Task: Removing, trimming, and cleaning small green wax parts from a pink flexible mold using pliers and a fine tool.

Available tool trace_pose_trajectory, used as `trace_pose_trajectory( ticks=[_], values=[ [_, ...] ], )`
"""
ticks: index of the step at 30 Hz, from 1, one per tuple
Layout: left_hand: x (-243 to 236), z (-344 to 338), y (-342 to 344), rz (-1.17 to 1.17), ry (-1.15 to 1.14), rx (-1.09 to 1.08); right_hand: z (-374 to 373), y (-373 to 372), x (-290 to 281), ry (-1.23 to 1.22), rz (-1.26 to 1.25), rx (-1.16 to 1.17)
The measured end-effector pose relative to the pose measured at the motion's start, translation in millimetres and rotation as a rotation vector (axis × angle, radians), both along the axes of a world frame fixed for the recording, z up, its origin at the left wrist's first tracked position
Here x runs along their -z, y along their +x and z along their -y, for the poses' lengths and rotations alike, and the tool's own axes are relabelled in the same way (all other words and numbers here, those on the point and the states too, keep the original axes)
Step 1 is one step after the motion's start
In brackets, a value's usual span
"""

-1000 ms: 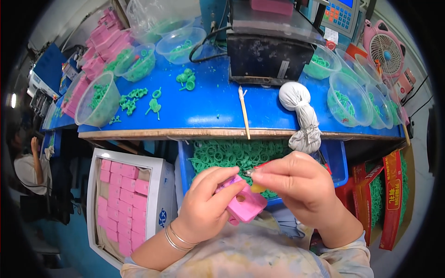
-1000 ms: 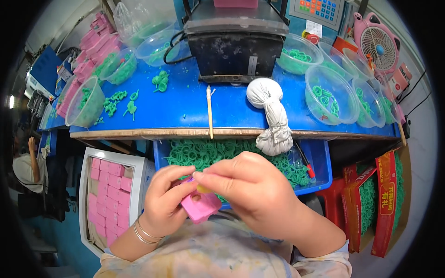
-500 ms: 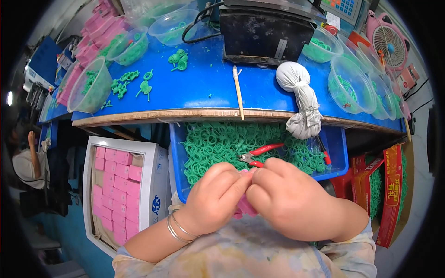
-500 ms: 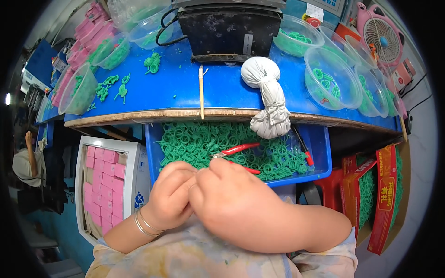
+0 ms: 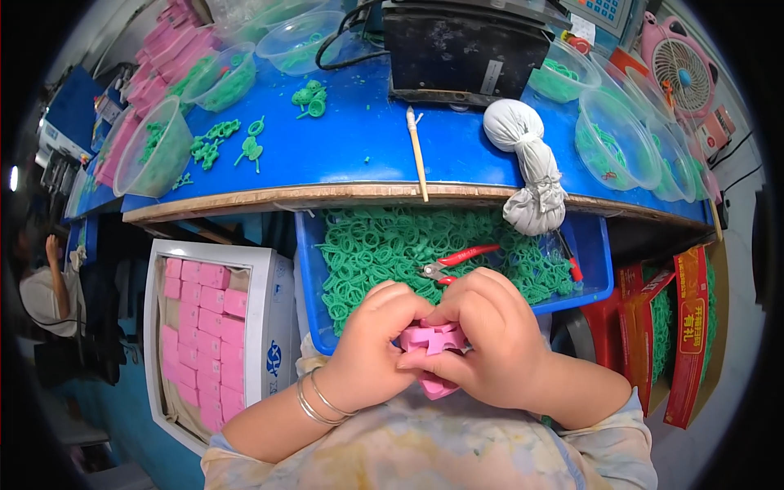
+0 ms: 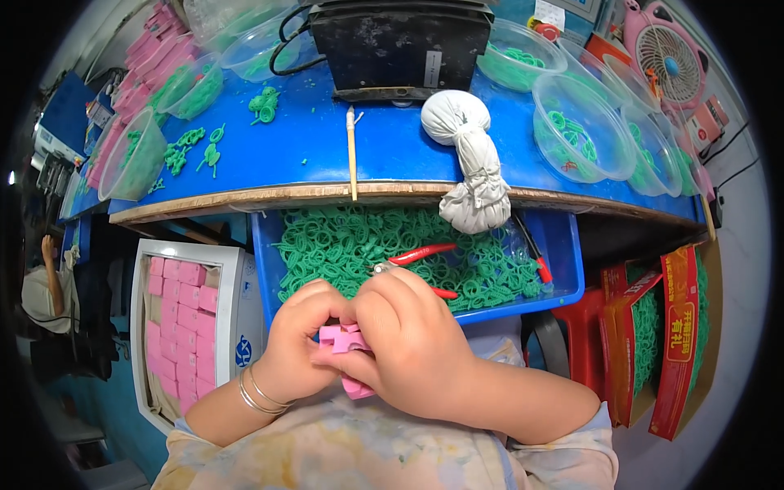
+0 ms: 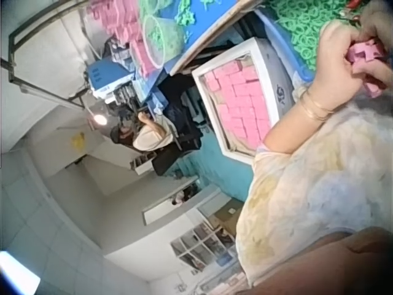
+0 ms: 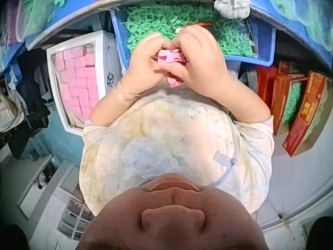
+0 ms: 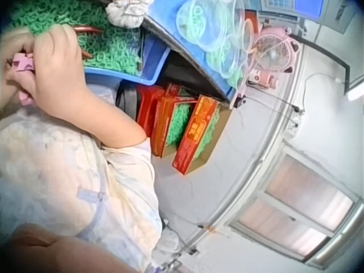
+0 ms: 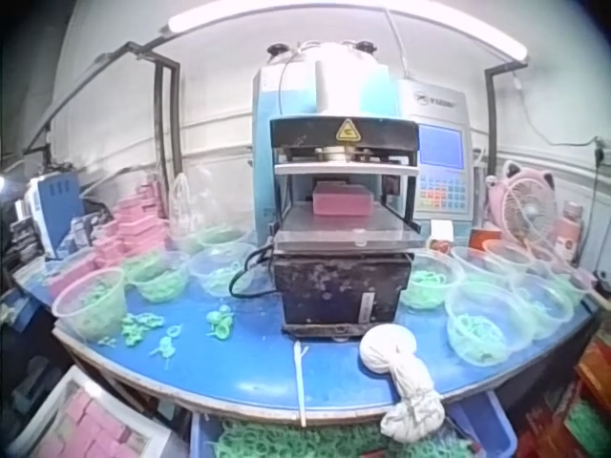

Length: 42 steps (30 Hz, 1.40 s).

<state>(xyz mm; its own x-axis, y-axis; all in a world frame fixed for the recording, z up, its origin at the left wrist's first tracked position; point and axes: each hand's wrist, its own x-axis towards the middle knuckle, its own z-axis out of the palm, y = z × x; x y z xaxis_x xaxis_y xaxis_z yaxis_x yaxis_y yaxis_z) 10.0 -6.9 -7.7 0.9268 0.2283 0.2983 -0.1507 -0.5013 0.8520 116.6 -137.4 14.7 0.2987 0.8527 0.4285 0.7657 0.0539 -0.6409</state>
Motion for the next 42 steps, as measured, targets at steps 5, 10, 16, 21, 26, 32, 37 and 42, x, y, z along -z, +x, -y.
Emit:
trace_pose_trajectory(
  ticks=[5, 10, 16, 21, 26, 32, 37, 42],
  values=[
    [1, -5, -2, 0.014, -0.047, 0.218, -8, 24, 2, -0.253, -0.808, -0.270],
    [-3, 3, -5, -0.046, -0.153, 0.157, -12, 29, 19, -0.293, -1.377, -0.336],
    [9, 2, -7, -0.203, -0.343, 0.008, -5, 20, 14, -0.179, -1.107, 0.038],
    [12, 7, -10, -0.153, -0.553, -0.109, 0, 22, 9, -0.008, -0.339, 0.045],
    [13, -3, -6, -0.077, -0.405, -0.079, 1, 14, 27, 0.045, -0.835, -0.092],
    [14, -4, -3, -0.054, -0.454, -0.093, 8, 15, 34, -0.047, -0.749, -0.032],
    [1, -14, -2, -0.367, -1.050, 0.105, 8, 15, 27, 0.026, -0.377, -0.103],
    [5, -6, -3, -0.229, -1.035, 0.071, 9, 2, 46, 0.061, -0.931, -0.070]
  ],
)
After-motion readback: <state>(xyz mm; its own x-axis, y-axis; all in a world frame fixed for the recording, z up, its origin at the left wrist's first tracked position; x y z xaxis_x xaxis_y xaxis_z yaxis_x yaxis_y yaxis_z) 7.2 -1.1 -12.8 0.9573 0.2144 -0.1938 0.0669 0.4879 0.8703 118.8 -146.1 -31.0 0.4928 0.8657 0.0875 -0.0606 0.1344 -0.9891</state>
